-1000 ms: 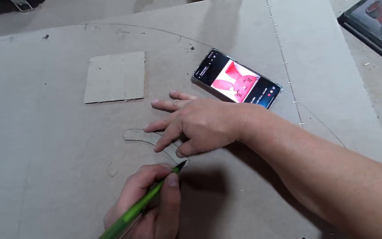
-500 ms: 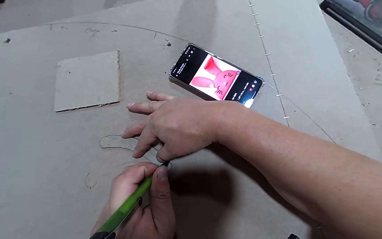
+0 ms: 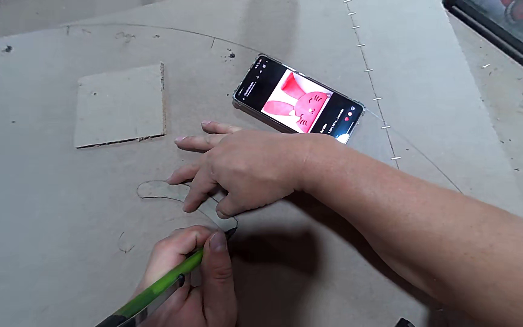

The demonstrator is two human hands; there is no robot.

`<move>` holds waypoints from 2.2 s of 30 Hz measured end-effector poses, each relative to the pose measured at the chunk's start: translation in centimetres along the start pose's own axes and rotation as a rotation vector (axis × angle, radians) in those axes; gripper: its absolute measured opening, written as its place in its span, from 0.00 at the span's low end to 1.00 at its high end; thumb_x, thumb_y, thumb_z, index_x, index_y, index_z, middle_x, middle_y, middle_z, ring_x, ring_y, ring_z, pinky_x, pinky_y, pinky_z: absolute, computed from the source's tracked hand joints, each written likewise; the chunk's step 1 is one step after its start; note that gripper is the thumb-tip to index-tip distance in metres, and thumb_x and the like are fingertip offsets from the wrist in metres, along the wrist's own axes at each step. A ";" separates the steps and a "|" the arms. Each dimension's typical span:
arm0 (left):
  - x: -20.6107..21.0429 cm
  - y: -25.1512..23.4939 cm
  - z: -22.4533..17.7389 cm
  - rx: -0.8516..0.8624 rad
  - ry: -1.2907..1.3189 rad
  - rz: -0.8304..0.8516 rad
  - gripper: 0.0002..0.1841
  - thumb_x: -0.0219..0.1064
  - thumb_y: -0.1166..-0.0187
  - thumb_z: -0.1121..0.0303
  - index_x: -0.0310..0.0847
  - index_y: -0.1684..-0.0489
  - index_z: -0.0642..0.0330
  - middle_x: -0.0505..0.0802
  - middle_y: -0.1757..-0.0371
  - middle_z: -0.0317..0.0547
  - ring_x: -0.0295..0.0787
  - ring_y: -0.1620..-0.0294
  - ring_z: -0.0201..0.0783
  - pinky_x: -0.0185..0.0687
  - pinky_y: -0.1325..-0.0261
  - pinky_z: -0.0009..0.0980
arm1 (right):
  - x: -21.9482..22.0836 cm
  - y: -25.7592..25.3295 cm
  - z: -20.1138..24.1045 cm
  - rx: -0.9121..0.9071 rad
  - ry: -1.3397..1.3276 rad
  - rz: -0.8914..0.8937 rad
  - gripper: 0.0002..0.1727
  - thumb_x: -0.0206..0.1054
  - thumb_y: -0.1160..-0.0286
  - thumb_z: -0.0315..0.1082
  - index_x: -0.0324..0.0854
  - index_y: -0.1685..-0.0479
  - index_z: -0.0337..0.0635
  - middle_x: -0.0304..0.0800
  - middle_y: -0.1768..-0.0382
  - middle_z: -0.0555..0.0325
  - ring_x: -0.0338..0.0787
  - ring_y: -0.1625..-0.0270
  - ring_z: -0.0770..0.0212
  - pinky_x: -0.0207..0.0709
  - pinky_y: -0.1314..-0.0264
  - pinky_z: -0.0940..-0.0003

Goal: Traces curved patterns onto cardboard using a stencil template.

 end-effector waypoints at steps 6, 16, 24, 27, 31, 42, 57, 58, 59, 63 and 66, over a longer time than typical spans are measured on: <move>-2.7 0.6 4.8 -0.184 0.411 -0.146 0.10 0.53 0.11 0.67 0.80 0.58 0.57 0.91 0.71 0.31 0.88 0.76 0.28 0.86 0.75 0.24 | -1.0 0.0 -1.0 0.027 -0.044 -0.183 0.23 0.60 0.19 0.31 0.88 0.29 0.59 0.74 0.15 0.64 0.60 0.07 0.57 0.39 0.02 0.50; -0.7 0.4 3.3 -0.321 0.397 -0.096 0.04 0.72 0.31 0.73 0.86 0.62 0.60 0.94 0.71 0.37 0.90 0.76 0.31 0.89 0.76 0.25 | -2.9 0.7 -2.7 0.221 -0.138 -0.504 0.23 0.57 0.13 0.31 0.83 0.24 0.55 0.80 0.20 0.68 0.80 0.22 0.69 0.75 0.21 0.65; -0.5 0.2 3.5 -0.356 0.365 -0.042 0.04 0.73 0.32 0.72 0.87 0.63 0.60 0.94 0.73 0.36 0.90 0.77 0.30 0.88 0.77 0.24 | -2.8 0.6 -2.8 0.223 -0.150 -0.497 0.22 0.58 0.13 0.33 0.84 0.24 0.54 0.80 0.20 0.68 0.79 0.21 0.70 0.73 0.19 0.66; -0.5 0.3 3.5 -0.336 0.371 -0.011 0.04 0.74 0.33 0.70 0.88 0.65 0.57 0.93 0.73 0.35 0.89 0.78 0.29 0.87 0.78 0.24 | -2.8 0.6 -2.8 0.228 -0.151 -0.490 0.22 0.57 0.12 0.33 0.83 0.24 0.54 0.80 0.20 0.68 0.79 0.21 0.70 0.73 0.19 0.67; -0.9 0.5 3.7 -0.347 0.361 -0.033 0.03 0.72 0.33 0.71 0.87 0.66 0.57 0.92 0.75 0.34 0.88 0.80 0.30 0.87 0.80 0.25 | -2.9 0.8 -2.8 0.223 -0.137 -0.500 0.22 0.58 0.13 0.33 0.84 0.24 0.53 0.81 0.21 0.68 0.79 0.21 0.71 0.73 0.19 0.68; -1.8 0.9 4.4 -0.356 0.365 -0.096 0.02 0.70 0.31 0.73 0.85 0.65 0.59 0.91 0.75 0.35 0.88 0.80 0.30 0.87 0.79 0.25 | -3.0 0.8 -2.8 0.211 -0.144 -0.518 0.21 0.58 0.13 0.33 0.84 0.25 0.53 0.82 0.22 0.68 0.80 0.22 0.72 0.73 0.20 0.69; -8.0 4.4 8.8 -0.590 0.326 -0.633 0.04 0.62 0.22 0.77 0.81 0.59 0.67 0.91 0.75 0.44 0.89 0.80 0.35 0.88 0.79 0.26 | -3.7 0.8 -3.7 0.230 -0.177 -0.669 0.18 0.58 0.13 0.37 0.90 0.34 0.59 0.88 0.30 0.74 0.84 0.28 0.78 0.80 0.25 0.72; -8.2 4.8 8.6 -0.616 0.309 -0.678 0.04 0.62 0.21 0.77 0.81 0.58 0.67 0.91 0.74 0.45 0.89 0.80 0.35 0.88 0.79 0.27 | -4.0 0.7 -3.9 0.233 -0.190 -0.701 0.17 0.58 0.13 0.37 0.91 0.37 0.59 0.90 0.33 0.74 0.86 0.31 0.79 0.82 0.28 0.73; -8.2 5.1 8.4 -0.640 0.288 -0.722 0.04 0.62 0.21 0.78 0.81 0.58 0.68 0.92 0.74 0.45 0.90 0.80 0.35 0.89 0.79 0.27 | -4.2 0.5 -4.0 0.242 -0.197 -0.718 0.17 0.58 0.13 0.37 0.92 0.40 0.59 0.92 0.36 0.74 0.87 0.33 0.79 0.83 0.32 0.74; -6.8 4.7 6.7 -0.755 0.212 -0.806 0.06 0.61 0.20 0.77 0.82 0.57 0.70 0.92 0.73 0.47 0.91 0.78 0.37 0.90 0.76 0.29 | -4.2 -0.5 -4.0 0.267 -0.169 -0.747 0.17 0.57 0.17 0.36 0.94 0.46 0.61 0.94 0.42 0.75 0.89 0.39 0.77 0.85 0.38 0.70; -5.8 4.2 5.6 -0.824 0.135 -0.886 0.05 0.62 0.21 0.78 0.83 0.62 0.70 0.92 0.76 0.46 0.91 0.79 0.36 0.91 0.76 0.28 | -4.2 -0.7 -4.2 0.278 -0.204 -0.741 0.17 0.57 0.16 0.37 0.94 0.46 0.61 0.94 0.42 0.77 0.89 0.38 0.77 0.84 0.36 0.69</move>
Point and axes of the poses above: each hand's wrist, its own y-axis away from the middle knuckle, its own x-axis out of the palm, z = x × y, the point moved 8 cm from there along -y, towards the middle knuckle
